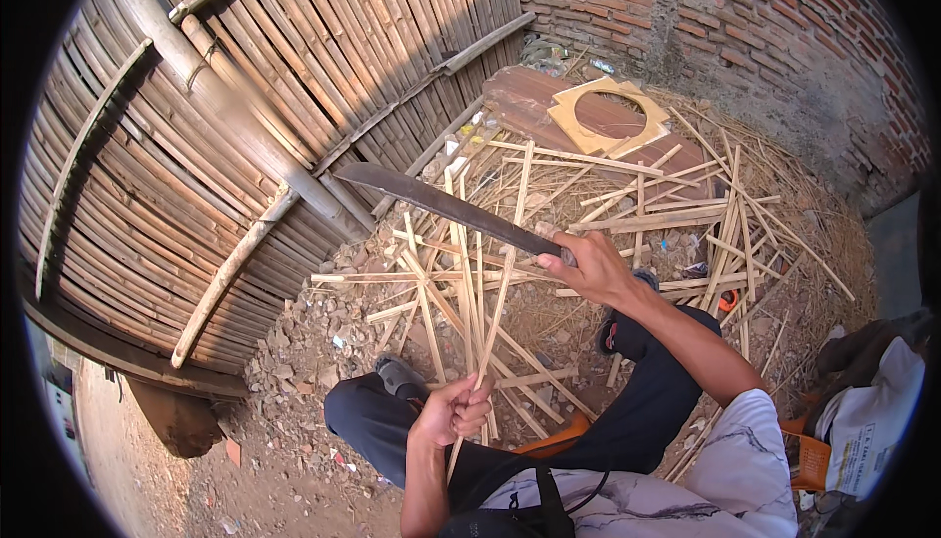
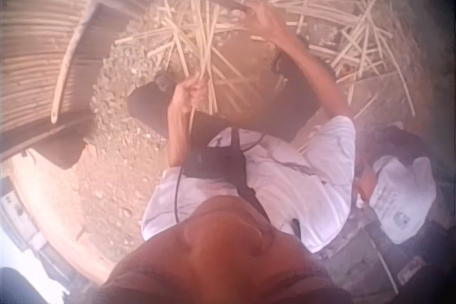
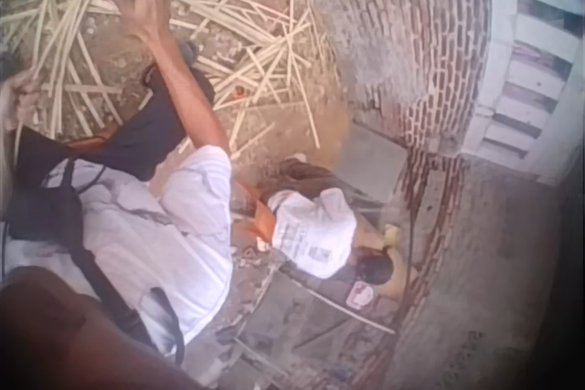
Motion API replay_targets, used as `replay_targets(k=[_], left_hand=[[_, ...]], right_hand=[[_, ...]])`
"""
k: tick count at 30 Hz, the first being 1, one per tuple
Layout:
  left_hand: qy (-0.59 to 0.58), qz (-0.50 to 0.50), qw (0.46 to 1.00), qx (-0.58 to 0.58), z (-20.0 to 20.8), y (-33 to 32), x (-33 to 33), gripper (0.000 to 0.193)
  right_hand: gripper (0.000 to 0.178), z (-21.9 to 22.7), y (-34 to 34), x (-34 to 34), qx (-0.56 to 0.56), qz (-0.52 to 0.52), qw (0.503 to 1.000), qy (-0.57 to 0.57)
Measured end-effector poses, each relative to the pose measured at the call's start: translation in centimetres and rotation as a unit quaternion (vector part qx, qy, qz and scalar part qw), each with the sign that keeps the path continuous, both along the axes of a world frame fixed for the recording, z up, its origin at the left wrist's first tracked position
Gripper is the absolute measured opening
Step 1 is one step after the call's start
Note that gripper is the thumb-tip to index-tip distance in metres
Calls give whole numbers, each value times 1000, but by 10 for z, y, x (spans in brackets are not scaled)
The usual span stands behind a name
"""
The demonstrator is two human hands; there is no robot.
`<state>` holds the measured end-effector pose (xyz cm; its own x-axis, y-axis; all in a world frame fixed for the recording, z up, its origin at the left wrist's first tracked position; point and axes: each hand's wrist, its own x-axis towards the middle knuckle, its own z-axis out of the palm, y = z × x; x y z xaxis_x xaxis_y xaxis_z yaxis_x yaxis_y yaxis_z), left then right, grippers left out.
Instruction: The person sits on the ground and uses a long, curved blade to shave thin strips of bamboo. They hold the bamboo in one hand and draw the blade along its length to remove the outer layer, creating fine shavings that fall to the ground.
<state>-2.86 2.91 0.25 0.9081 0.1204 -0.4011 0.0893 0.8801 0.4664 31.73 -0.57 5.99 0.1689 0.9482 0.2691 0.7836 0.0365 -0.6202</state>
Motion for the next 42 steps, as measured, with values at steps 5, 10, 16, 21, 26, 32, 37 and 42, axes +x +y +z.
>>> replay_targets(k=[5, 10, 16, 21, 26, 32, 37, 42], left_hand=[[131, -14, 950, 284, 26, -16, 28, 51], [239, 64, 837, 489, 21, -24, 40, 50], [299, 118, 696, 642, 47, -40, 61, 47], [346, 86, 625, 694, 52, -38, 69, 45], [338, 66, 663, 665, 54, -44, 56, 49], [330, 52, 659, 674, 52, -45, 55, 49], [322, 46, 596, 734, 38, -38, 61, 53], [312, 56, 616, 721, 30, -32, 56, 54]], right_hand=[[48, 5, -7, -13, 14, 40, 999, -4], [23, -14, -12, -25, 16, 39, 998, -53], [21, -21, -15, -43, 23, 83, 995, -42], [17, -21, -15, -51, 9, 87, 995, -37], [19, -26, 3, -21, -22, -14, 998, 52], [19, -7, -2, -16, -30, -8, 996, 80], [19, -21, -8, -30, -22, 50, 998, -40], [18, -27, -4, -29, -73, 21, 997, -14]])
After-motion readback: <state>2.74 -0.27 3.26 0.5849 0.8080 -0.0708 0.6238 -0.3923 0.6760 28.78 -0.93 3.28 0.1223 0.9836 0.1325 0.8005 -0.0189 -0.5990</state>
